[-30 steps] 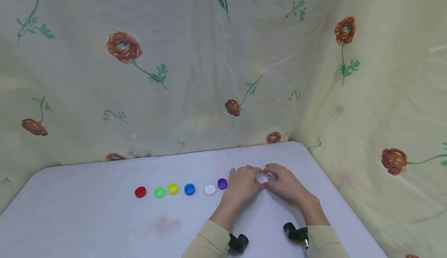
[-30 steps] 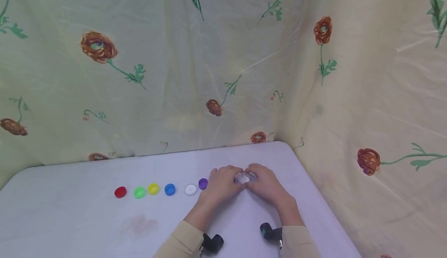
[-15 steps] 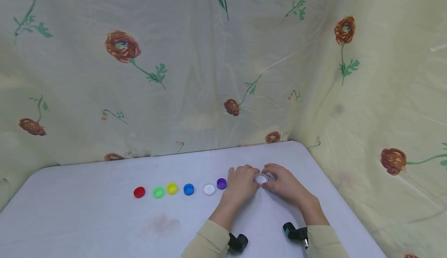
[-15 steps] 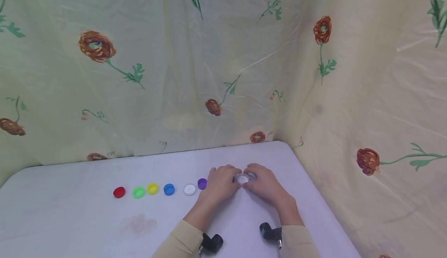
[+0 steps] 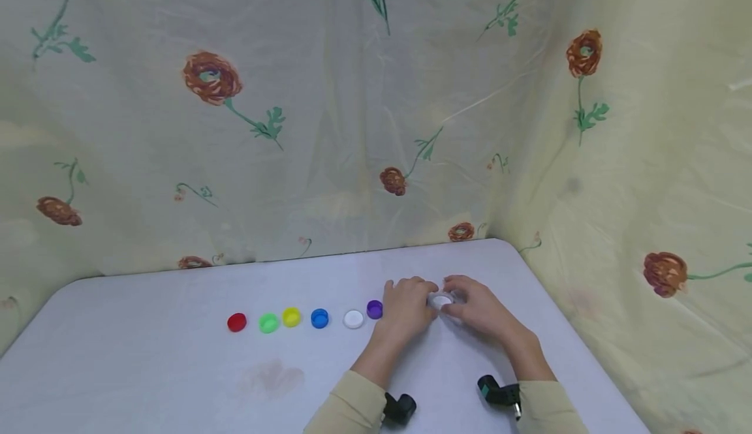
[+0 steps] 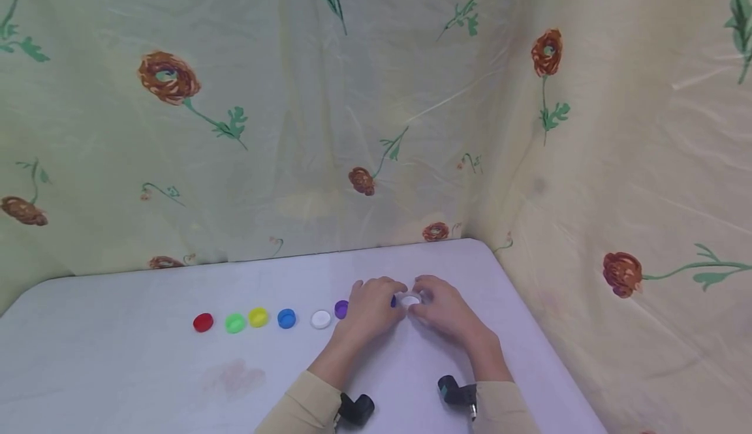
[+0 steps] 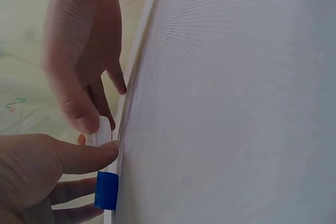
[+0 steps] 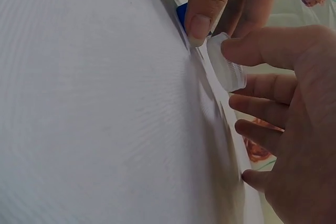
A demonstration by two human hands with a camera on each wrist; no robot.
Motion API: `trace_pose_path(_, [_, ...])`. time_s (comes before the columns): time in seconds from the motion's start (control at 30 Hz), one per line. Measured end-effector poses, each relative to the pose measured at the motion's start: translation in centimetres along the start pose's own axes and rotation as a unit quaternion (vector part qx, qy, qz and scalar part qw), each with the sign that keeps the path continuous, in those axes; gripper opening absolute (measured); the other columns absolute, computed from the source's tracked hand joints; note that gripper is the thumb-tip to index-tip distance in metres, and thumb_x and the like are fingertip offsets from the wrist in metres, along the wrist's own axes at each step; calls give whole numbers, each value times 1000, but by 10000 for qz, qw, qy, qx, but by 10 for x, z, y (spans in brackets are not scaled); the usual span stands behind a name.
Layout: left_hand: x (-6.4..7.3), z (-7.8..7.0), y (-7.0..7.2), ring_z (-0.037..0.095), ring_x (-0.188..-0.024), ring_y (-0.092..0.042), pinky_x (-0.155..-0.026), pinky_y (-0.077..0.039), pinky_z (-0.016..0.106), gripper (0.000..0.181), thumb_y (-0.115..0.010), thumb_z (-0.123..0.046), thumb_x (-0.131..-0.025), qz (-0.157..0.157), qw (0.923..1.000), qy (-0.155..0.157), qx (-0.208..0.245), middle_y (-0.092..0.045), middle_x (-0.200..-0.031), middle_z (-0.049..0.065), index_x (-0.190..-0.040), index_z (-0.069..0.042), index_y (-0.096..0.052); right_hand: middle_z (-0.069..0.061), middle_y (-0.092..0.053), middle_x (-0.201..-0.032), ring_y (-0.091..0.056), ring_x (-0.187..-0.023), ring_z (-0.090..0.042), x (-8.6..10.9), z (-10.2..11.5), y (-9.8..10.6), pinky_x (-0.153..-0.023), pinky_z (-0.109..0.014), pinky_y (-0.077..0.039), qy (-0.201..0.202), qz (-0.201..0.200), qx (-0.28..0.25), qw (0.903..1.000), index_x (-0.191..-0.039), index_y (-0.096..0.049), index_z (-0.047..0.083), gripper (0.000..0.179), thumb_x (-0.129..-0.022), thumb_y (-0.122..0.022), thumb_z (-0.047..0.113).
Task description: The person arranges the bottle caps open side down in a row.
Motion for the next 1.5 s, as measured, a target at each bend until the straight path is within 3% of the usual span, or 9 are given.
trace_pose_path(0.43, [1, -1, 6, 20, -112, -66, -104, -41, 54, 30, -75, -35, -87, -193, 9998, -1, 107, -73, -118, -5, -116, -29, -74, -19, -54, -144, -42, -140, -44, 1, -4, 4, -113, -60, -34, -632, 248, -346, 9971, -96, -70, 9, 19, -92, -63, 26])
trace_pose_path(0.8, [1, 0, 10, 20, -113, -65, -108, -37, 57, 23, -73, -38, -89, -260, 9994, 74, 204, -75, -113, -7, -110, -30, -77, -18, -54, -145, -41, -141, -44, -2, -7, 3, -113, -61, -34, -751, 315, -508, 9954, -97, -72, 8, 23, -93, -62, 28])
trace_pose_path(1.07, [1, 5, 12, 19, -112, -66, -107, -40, 55, 26, -69, -43, -91, -345, 9989, 133, 273, -75, -113, -6, -109, -27, -78, -17, -56, -144, -41, -141, -43, 0, -4, 8, -114, -61, -33, -520, -35, -405, 9978, -109, -74, 4, 35, -95, -62, 34])
trace_pose_path(1.3, [2, 11, 13, 21, -105, -69, -99, -45, 51, 28, -65, -44, -93, -282, 9978, 173, 580, -76, -109, -5, -107, -23, -78, -16, -63, -135, -51, -135, -40, 0, -3, 13, -111, -58, -37, -167, -573, -386, 9975, -99, -77, 6, 23, -90, -73, 27])
trace_pose_path(1.5, [1, 12, 11, 21, -103, -68, -97, -46, 49, 28, -64, -43, -94, -209, 9972, 199, 690, -76, -109, -5, -106, -22, -78, -14, -64, -134, -52, -133, -39, -1, -4, 13, -111, -58, -38, -80, -706, -363, 9968, -94, -77, 8, 17, -88, -74, 24])
Point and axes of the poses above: each hand's wrist, its own x-axis away from the middle knuckle, its own y-axis out of the back of the hand, z = x × y, the point moved 7 cm from there along -x, towards the middle knuckle
